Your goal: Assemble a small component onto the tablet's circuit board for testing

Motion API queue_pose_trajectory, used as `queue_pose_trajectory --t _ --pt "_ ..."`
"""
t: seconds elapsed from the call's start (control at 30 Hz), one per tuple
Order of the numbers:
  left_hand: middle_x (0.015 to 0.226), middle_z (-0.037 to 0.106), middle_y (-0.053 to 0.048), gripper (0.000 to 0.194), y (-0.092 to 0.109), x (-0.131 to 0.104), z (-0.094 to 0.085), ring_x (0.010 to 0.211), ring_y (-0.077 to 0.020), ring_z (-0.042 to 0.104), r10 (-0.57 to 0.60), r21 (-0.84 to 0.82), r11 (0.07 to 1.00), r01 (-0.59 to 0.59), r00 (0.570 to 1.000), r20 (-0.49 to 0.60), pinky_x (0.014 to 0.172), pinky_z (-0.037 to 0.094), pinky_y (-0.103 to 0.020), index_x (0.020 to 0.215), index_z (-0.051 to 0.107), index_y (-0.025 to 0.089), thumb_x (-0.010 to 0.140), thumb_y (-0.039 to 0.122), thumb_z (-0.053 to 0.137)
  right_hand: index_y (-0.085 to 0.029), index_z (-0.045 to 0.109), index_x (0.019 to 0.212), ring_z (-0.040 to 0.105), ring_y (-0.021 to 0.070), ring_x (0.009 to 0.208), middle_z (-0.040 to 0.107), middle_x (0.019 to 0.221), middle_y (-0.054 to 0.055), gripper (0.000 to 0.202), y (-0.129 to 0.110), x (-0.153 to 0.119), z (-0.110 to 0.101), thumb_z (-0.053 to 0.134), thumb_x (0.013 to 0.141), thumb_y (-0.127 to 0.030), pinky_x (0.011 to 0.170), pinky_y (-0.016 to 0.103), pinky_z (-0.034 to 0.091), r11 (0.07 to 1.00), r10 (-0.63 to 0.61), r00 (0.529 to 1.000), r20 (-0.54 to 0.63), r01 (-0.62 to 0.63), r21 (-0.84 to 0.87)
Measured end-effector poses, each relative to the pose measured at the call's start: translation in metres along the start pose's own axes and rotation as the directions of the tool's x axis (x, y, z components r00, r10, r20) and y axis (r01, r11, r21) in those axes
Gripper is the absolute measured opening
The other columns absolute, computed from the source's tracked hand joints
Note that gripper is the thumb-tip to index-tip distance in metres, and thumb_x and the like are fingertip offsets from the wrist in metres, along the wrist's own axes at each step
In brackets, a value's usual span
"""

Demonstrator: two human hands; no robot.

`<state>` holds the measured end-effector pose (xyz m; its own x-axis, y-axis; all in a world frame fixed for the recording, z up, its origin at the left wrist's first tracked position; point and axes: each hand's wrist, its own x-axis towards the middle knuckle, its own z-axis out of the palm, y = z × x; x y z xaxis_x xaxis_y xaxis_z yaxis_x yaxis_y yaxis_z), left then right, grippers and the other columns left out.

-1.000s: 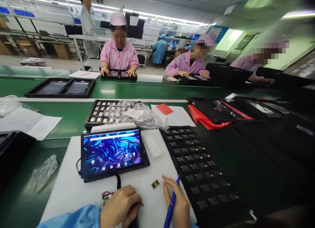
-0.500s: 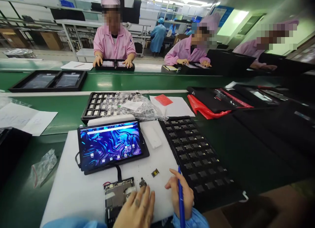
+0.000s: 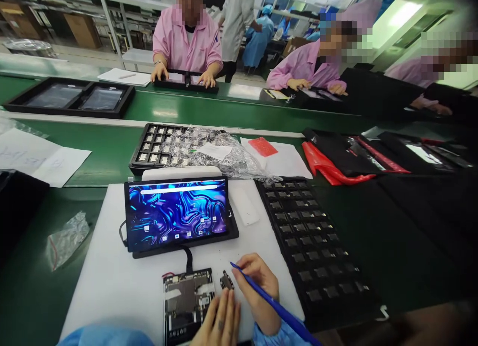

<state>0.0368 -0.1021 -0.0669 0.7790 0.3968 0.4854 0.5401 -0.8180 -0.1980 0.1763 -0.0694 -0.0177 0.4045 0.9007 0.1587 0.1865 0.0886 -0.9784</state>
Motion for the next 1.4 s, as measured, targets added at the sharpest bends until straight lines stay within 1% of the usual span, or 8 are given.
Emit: queue_pose_trajectory --t 0.13,0.3,0.6,0.97,1.13,1.23,1.33,1.4 --pt "0.113 0.06 -0.009 0.033 -0.005 0.002 -0.008 0.104 -0.0216 0.056 0.048 -0.024 0.999 -0.046 0.997 0.067 0.105 0.025 -0.045 0.11 0.062 0.015 0.091 0.02 0.036 -0.022 0.038 0.059 0.047 0.01 0.048 0.043 0.057 -0.006 0.029 0.007 0.0 0.007 0.053 0.082 -0.011 0.045 0.019 0.041 0.994 -0.064 0.998 0.006 0.064 -0.084" --pt "0.11 0.064 -0.009 0.038 -0.015 0.013 -0.02 0.1 -0.0207 0.059 0.086 -0.114 0.991 -0.074 0.991 0.106 0.111 0.005 -0.055 0.109 0.064 0.014 0.093 0.012 0.03 -0.023 0.033 0.058 0.04 0.0098 0.047 0.036 0.056 -0.007 0.032 0.013 -0.004 0.004 0.049 0.081 -0.007 0.044 0.021 0.036 0.99 -0.017 0.997 0.078 0.027 -0.137" --pt "0.111 0.065 -0.006 0.043 -0.016 0.014 -0.026 0.101 -0.0204 0.059 0.091 -0.146 0.987 -0.068 0.983 0.158 0.111 0.004 -0.055 0.11 0.065 0.015 0.094 0.01 0.025 -0.023 0.032 0.057 0.04 0.0094 0.047 0.035 0.056 -0.008 0.034 0.011 -0.001 0.005 0.051 0.075 -0.001 0.045 0.021 0.035 0.984 -0.043 0.993 0.105 0.06 -0.167" --pt "0.109 0.064 -0.007 0.039 -0.015 0.012 -0.023 0.1 -0.0206 0.059 0.07 -0.145 0.988 -0.052 0.991 0.116 0.11 0.008 -0.052 0.107 0.065 0.014 0.093 0.012 0.029 -0.023 0.032 0.058 0.04 0.0097 0.048 0.035 0.056 -0.007 0.034 0.011 -0.003 0.006 0.05 0.077 -0.002 0.047 0.02 0.037 0.983 -0.062 0.994 0.094 0.077 -0.166" --pt "0.115 0.06 -0.01 0.034 -0.011 0.007 -0.017 0.106 -0.0223 0.055 0.081 -0.133 0.989 -0.061 0.986 0.143 0.106 0.021 -0.046 0.113 0.061 0.014 0.093 0.02 0.035 -0.023 0.036 0.063 0.042 0.0101 0.048 0.037 0.059 -0.007 0.03 0.012 -0.003 0.0 0.049 0.089 -0.016 0.046 0.021 0.038 0.995 0.071 0.997 0.009 -0.071 0.075" --pt "0.112 0.062 -0.009 0.035 -0.011 0.008 -0.016 0.104 -0.0208 0.057 0.063 -0.127 0.991 -0.049 0.992 0.11 0.108 0.018 -0.045 0.109 0.063 0.014 0.092 0.018 0.033 -0.022 0.047 0.067 0.044 0.0111 0.051 0.042 0.062 -0.004 0.028 0.014 -0.002 0.0 0.047 0.093 -0.033 0.047 0.022 0.039 0.976 0.126 0.992 0.005 -0.125 0.178" --pt "0.105 0.064 -0.008 0.037 -0.013 0.01 -0.016 0.099 -0.0177 0.058 0.052 -0.1 0.994 -0.047 0.997 0.053 0.111 0.01 -0.045 0.104 0.066 0.015 0.091 0.012 0.031 -0.022 0.052 0.07 0.044 0.0114 0.048 0.044 0.063 -0.003 0.046 0.017 -0.001 0.002 0.033 0.089 -0.059 0.042 0.022 0.038 0.964 0.134 0.991 -0.029 -0.123 0.234" --pt "0.108 0.063 -0.009 0.037 -0.015 0.01 -0.015 0.104 -0.0185 0.056 0.055 -0.08 0.995 -0.054 0.998 0.017 0.112 0.009 -0.046 0.102 0.067 0.015 0.091 0.011 0.032 -0.022 0.053 0.068 0.037 0.0102 0.04 0.041 0.055 -0.005 0.058 0.018 -0.002 0.003 0.025 0.083 -0.072 0.035 0.02 0.032 0.961 0.145 0.989 -0.039 -0.132 0.243"
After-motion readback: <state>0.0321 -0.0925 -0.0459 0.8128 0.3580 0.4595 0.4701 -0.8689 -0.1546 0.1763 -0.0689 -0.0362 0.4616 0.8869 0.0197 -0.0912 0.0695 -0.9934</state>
